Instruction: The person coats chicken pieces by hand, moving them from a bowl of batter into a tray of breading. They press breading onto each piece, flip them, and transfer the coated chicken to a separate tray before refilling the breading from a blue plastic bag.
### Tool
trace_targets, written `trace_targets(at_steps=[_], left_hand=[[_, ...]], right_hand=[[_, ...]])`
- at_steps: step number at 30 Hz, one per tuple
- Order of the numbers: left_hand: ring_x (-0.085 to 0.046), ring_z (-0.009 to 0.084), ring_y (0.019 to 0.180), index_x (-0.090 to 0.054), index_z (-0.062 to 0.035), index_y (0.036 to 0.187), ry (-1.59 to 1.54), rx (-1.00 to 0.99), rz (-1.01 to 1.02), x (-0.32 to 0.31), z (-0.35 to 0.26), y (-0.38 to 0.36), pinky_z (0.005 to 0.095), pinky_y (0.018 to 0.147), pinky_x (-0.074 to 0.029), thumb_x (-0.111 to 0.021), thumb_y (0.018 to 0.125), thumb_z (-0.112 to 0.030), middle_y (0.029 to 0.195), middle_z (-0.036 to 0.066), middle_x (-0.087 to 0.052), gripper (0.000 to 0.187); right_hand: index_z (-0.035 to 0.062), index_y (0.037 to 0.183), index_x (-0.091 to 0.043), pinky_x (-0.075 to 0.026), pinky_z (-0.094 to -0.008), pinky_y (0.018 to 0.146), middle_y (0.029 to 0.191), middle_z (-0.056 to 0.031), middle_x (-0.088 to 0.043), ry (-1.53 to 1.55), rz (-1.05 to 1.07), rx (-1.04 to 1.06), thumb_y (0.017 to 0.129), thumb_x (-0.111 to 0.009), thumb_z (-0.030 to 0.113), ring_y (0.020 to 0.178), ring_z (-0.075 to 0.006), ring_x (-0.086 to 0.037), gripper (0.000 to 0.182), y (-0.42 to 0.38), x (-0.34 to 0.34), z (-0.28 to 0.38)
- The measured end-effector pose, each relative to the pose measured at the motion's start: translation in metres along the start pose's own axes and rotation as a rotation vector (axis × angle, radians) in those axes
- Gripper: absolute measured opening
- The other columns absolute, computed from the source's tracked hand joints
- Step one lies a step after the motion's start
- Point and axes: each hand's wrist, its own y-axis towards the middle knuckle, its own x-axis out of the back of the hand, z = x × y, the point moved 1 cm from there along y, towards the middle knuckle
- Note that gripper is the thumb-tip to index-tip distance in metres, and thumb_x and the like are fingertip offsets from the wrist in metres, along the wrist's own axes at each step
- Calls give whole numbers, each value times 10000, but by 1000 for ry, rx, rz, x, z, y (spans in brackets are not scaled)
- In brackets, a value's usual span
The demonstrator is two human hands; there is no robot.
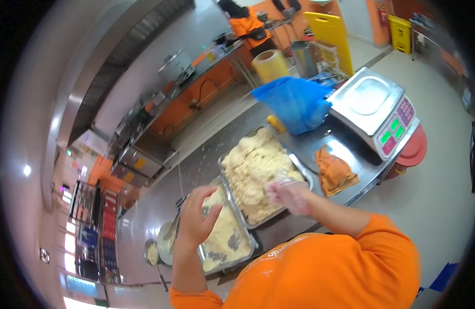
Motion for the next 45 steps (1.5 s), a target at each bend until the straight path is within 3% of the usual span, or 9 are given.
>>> trace_targets(at_steps=[5,7,14,25,27,31,35,43,45], left_hand=[[-434,295,1072,-363,-122,1217,338,-101,-4,-85,6,163,416,870,-343,-562,763,-324,1157,119,-453,536],[-407,304,1096,-304,-165,1262,367,-16,-35,-123,29,226,445,868,-331,-538,773,-381,1198,105,-422,584],[-449,312,1071,-351,-128,1225,371,137,174,-221,39,338,450,856,-353,-504,789,-398,1175,136,-465,535],[-569,307,834,-604,-66,925,-53,-37,88,-221,5,342,361,710,-431,-507,792,-251,869,184,-595,247],[-557,191,742,-602,-30,907,-170,-66,2,-201,-3,342,298,677,-428,-519,803,-207,806,107,-606,221],[-534,129,685,-598,-18,892,-340,-161,-89,-117,-40,329,255,648,-418,-531,794,-185,751,64,-592,205],[-540,148,675,-592,-18,886,-410,-129,-182,-42,-81,282,267,643,-416,-535,782,-205,743,91,-595,222],[-521,88,721,-585,-15,928,-485,183,-266,36,-18,119,233,673,-418,-534,826,-252,802,11,-589,263],[-537,124,743,-580,-31,979,-377,318,-302,55,13,65,266,696,-421,-528,824,-263,865,48,-607,284]], right_hand=[[69,838,-487,-382,-227,628,747,-3,-474,-327,-297,475,793,-495,195,687,-111,-460,134,-152,41,102],[73,836,-487,-406,-231,594,732,-4,-470,-257,-632,601,786,-518,178,653,-117,-468,120,-196,35,114],[51,877,-513,-419,-258,605,757,-24,-501,173,-834,739,778,-524,173,657,-126,-486,157,-280,47,94],[30,901,-517,-408,-245,617,773,-36,-522,48,-792,636,776,-528,190,686,-128,-500,203,-268,52,84],[23,909,-514,-410,-252,617,769,-37,-523,-78,-664,538,790,-530,214,676,-133,-496,226,-249,33,96],[89,1157,-452,-381,-316,842,1135,-106,-421,-153,-394,461,863,-443,336,1020,-220,-474,384,-191,55,95],[172,1345,92,-183,-424,1002,1305,-119,-286,-672,-361,487,806,-411,550,1227,-258,-242,828,-101,6,115],[46,1177,-413,-328,-401,913,1191,-126,-439,-248,-184,717,842,-385,387,1095,-263,-415,479,-30,-50,105],[15,1141,-444,-347,-381,892,1119,-137,-488,-1611,-370,1093,831,-453,294,1028,-273,-464,417,-21,-79,91]])
